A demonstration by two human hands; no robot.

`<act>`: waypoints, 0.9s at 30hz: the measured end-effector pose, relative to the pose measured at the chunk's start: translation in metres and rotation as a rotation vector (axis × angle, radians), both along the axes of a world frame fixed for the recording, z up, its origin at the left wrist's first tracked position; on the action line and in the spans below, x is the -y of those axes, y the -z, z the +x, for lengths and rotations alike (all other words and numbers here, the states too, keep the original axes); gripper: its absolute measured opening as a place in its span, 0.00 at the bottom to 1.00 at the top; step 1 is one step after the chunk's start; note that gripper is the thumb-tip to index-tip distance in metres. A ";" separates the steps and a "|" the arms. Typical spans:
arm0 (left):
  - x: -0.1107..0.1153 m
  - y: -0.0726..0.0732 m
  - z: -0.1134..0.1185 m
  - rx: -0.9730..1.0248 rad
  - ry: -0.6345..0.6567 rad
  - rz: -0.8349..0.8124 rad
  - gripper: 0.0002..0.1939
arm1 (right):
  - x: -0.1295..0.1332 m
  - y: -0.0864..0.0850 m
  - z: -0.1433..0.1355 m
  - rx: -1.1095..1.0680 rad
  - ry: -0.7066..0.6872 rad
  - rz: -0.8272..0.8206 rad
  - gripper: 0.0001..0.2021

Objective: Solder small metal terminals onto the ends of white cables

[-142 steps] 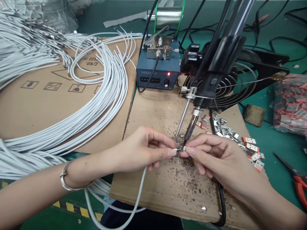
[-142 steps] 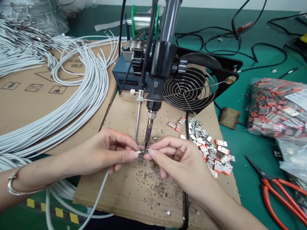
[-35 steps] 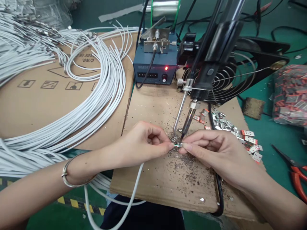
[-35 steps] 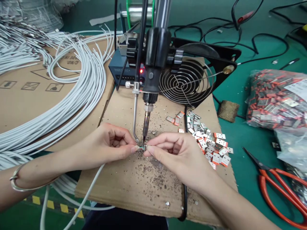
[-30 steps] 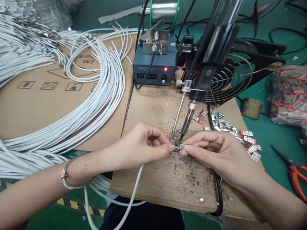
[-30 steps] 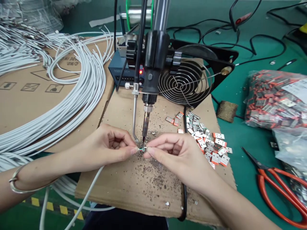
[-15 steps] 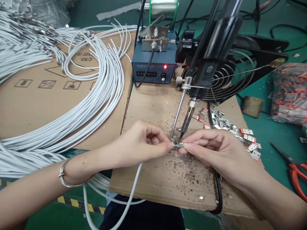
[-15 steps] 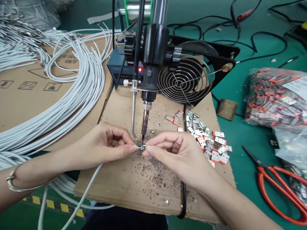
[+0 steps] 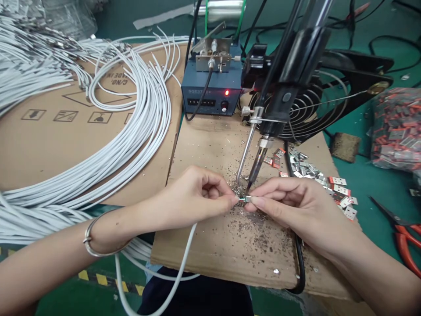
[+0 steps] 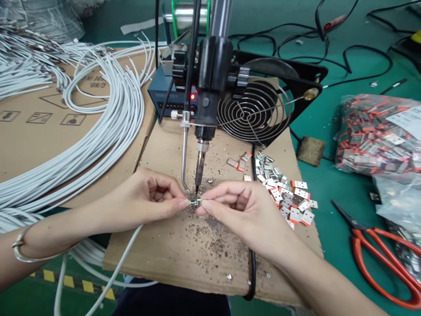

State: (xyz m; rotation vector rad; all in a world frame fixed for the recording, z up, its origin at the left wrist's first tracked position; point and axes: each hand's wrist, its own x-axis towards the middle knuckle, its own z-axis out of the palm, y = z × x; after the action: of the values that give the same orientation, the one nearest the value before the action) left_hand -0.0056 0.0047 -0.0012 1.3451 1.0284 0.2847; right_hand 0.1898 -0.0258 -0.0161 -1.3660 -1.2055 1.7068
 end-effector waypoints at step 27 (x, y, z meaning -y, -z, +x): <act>0.071 -0.010 0.003 0.009 0.426 0.391 0.09 | 0.020 -0.024 0.042 0.064 -0.433 0.321 0.02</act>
State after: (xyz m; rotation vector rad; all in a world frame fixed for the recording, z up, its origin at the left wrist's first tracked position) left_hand -0.0027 -0.0668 0.0090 1.8752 0.6718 0.1732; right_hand 0.2318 -0.0457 0.0081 -1.0224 -1.8252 1.6565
